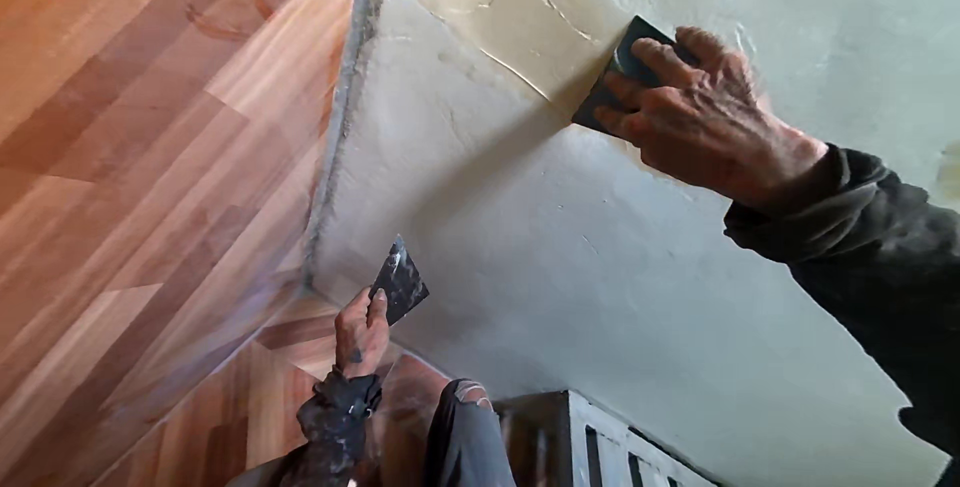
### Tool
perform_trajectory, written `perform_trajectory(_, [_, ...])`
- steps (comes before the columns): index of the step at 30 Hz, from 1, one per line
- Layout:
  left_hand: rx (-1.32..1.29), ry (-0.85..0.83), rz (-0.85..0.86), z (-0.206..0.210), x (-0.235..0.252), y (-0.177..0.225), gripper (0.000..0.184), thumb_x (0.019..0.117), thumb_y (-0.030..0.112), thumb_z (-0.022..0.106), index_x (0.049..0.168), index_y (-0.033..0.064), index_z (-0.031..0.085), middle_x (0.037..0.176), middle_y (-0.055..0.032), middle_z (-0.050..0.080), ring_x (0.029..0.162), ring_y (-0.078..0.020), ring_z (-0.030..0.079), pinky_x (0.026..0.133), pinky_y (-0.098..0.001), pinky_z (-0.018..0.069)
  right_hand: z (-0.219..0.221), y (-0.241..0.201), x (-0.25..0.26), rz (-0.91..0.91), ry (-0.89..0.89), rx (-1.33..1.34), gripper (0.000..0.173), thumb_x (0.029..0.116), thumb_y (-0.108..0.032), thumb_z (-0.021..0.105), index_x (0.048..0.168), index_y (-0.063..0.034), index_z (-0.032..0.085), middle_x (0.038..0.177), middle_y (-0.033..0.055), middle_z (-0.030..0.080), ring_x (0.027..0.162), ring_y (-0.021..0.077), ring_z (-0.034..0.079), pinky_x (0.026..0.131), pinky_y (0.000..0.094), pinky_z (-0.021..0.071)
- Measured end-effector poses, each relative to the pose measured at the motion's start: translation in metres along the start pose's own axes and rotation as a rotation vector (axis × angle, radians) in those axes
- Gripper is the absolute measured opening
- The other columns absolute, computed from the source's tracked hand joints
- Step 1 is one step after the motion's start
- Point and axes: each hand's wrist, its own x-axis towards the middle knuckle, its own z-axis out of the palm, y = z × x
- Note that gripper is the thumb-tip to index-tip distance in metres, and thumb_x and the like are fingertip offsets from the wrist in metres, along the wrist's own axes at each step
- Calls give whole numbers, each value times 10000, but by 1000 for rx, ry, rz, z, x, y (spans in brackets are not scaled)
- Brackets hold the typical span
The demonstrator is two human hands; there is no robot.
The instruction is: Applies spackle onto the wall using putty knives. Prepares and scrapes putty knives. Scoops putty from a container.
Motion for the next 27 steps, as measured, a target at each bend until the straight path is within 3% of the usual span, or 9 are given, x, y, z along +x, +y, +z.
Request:
perform_trajectory(8, [60, -8, 11, 9, -5, -2, 304, 1058, 152, 476, 1066, -69, 685, 863, -159, 683, 749, -171, 660, 741, -388, 551, 20, -4, -70, 35, -61, -25, 273, 965, 44, 514, 1154, -4, 705, 1344, 281, 614, 1342, 531, 479, 1111, 681, 326])
perform_trajectory(10, [-56, -21, -68, 15, -8, 2, 292, 1068, 165, 479, 1106, -47, 676, 857, -106, 675, 712, -119, 651, 691, -338, 568, 23, -7, -96, 54, -23, -13, 216, 911, 72, 594, 1076, 14, 721, 1221, 277, 655, 1251, 529, 531, 1092, 677, 331])
perform_trajectory(12, [-284, -35, -207, 25, -15, 24, 265, 1084, 158, 474, 1177, -33, 631, 861, -58, 678, 663, -95, 674, 625, -318, 610, 16, -11, -127, 102, 25, 58, 262, 892, 56, 635, 1136, -3, 713, 1260, 260, 648, 1282, 520, 518, 1112, 678, 329])
perform_trajectory(14, [-582, -70, -314, 38, -26, 60, 265, 1097, 117, 426, 1260, -41, 562, 947, -102, 705, 716, -185, 729, 626, -403, 648, 16, -19, -151, 129, 216, 272, 391, 908, 19, 549, 1258, -50, 708, 1358, 216, 640, 1309, 471, 551, 1065, 645, 420])
perform_trajectory(16, [-795, -144, -347, 51, -37, 96, 279, 1104, 110, 375, 1282, -31, 537, 989, -136, 728, 778, -255, 752, 649, -462, 654, 33, -38, -154, 203, 495, 630, 372, 974, -74, 488, 1256, -68, 732, 1276, 102, 715, 1164, 230, 689, 957, 411, 565])
perform_trajectory(18, [-957, -222, -368, 59, -46, 127, 290, 1108, 118, 339, 1274, -22, 530, 1000, -158, 731, 812, -286, 754, 672, -480, 652, 57, -68, -143, 299, 679, 1204, 301, 1013, -98, 537, 1256, -23, 699, 1108, 36, 742, 921, 50, 694, 819, 235, 588])
perform_trajectory(20, [-1054, -272, -379, 62, -52, 148, 303, 1110, 122, 314, 1266, -17, 533, 1012, -176, 729, 824, -300, 753, 679, -473, 652, 78, -99, -126, 402, 735, 1761, 217, 1054, -184, 538, 1209, -128, 680, 1065, -12, 744, 896, 110, 734, 797, 332, 652])
perform_trajectory(22, [-1090, -280, -385, 60, -56, 160, 308, 1111, 122, 308, 1262, -22, 536, 1018, -193, 724, 821, -313, 752, 678, -476, 652, 94, -126, -109, 459, 750, 2107, 215, 1066, -274, 537, 1192, -165, 672, 1072, 34, 740, 925, 196, 742, 820, 423, 648])
perform_trajectory(27, [-1088, -248, -383, 49, -56, 165, 297, 1112, 120, 314, 1243, -21, 539, 1018, -205, 721, 816, -318, 753, 674, -479, 651, 109, -162, -89, 413, 843, 2181, 215, 1065, -297, 550, 1181, -189, 696, 1021, 5, 740, 880, 119, 715, 790, 323, 617])
